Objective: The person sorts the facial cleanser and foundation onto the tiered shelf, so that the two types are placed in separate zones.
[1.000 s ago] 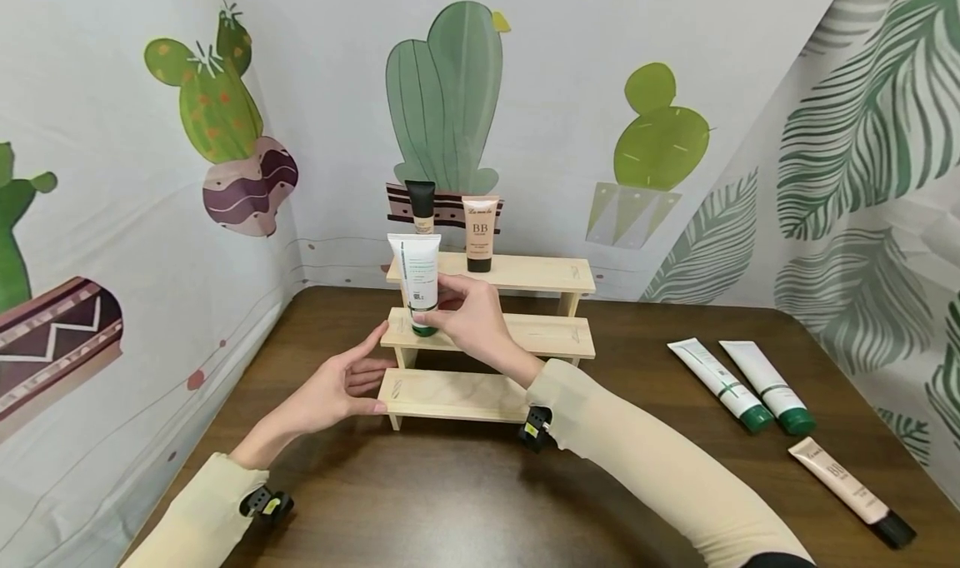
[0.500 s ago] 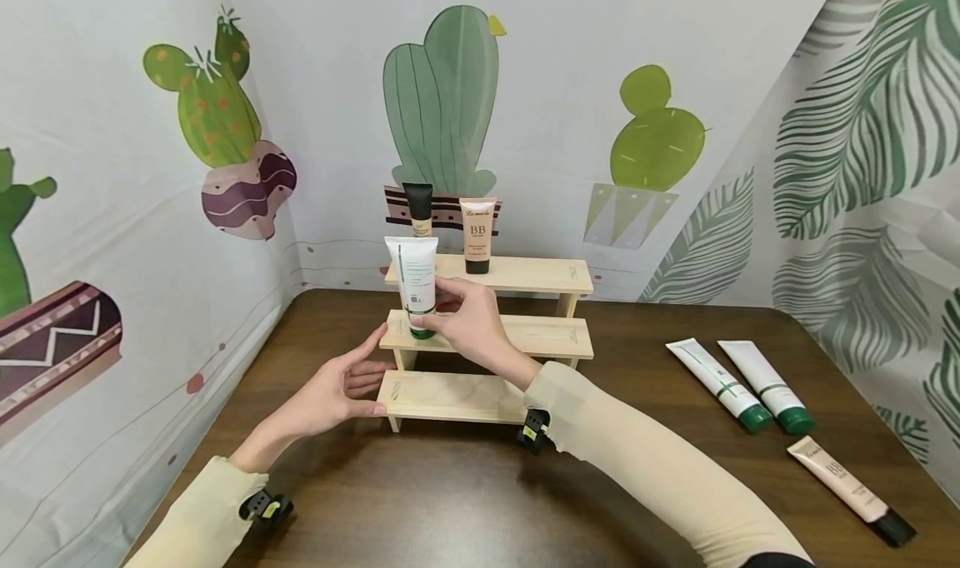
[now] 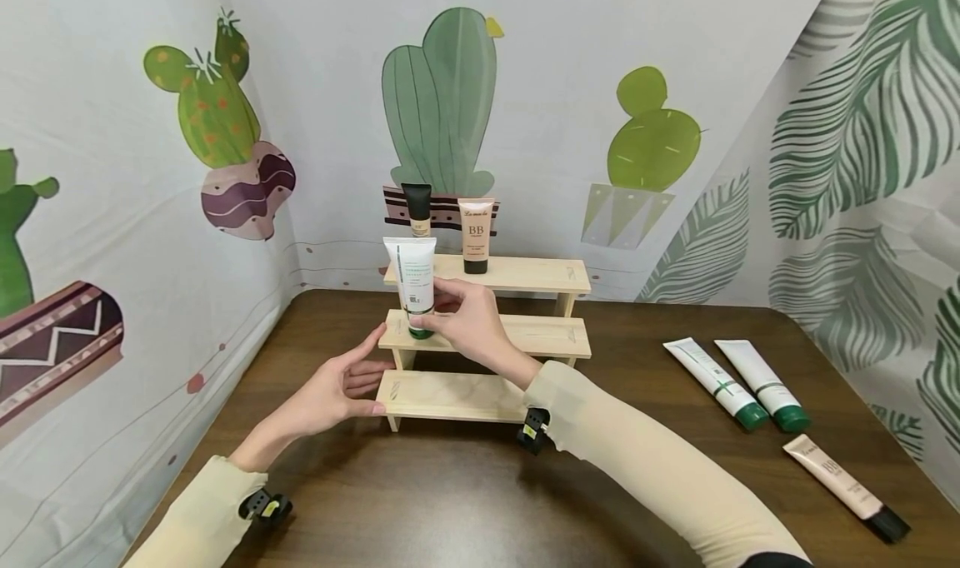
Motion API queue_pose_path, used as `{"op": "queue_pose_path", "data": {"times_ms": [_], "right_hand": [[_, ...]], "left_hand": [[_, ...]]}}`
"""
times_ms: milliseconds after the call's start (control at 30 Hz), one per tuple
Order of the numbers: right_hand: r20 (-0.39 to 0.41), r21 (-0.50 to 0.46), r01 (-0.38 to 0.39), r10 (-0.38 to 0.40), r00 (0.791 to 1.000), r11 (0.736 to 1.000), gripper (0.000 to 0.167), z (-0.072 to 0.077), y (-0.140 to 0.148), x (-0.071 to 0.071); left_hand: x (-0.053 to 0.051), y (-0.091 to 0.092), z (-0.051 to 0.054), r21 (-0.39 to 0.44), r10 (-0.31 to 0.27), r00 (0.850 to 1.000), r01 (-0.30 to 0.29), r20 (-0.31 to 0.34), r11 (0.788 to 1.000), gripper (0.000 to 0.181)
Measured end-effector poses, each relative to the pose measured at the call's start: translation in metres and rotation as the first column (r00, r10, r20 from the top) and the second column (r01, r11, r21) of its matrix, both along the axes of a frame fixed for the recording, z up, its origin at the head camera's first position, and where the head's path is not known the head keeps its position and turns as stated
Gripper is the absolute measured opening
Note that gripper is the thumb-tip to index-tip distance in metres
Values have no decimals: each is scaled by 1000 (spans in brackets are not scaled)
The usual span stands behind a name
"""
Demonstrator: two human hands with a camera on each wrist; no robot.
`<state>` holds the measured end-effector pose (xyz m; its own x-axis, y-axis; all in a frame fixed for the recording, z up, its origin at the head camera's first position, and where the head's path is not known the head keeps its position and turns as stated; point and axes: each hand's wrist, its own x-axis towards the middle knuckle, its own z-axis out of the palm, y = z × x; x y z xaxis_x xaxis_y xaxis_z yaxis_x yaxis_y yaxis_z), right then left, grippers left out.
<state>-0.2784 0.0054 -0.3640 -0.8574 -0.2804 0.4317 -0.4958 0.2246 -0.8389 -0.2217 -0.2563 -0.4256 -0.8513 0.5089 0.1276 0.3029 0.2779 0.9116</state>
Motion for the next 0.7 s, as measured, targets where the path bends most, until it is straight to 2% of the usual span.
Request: {"op": "queue_pose_path", "data": {"times_ms": [267, 500, 700], "right_hand": [[12, -10, -18, 18, 1000, 1000, 50, -1, 23, 8], [12, 13, -2, 2, 1000, 1000, 42, 0, 69, 32], [-10, -1, 23, -23, 1000, 1000, 45, -8, 116, 53]], "left_hand": [[0, 2, -2, 1, 3, 1000, -3, 8, 1000, 118], [-1, 0, -4, -4, 11, 1000, -11, -13, 1000, 118], [-2, -1, -5, -20, 11, 1000, -11, -22, 1000, 118]]}}
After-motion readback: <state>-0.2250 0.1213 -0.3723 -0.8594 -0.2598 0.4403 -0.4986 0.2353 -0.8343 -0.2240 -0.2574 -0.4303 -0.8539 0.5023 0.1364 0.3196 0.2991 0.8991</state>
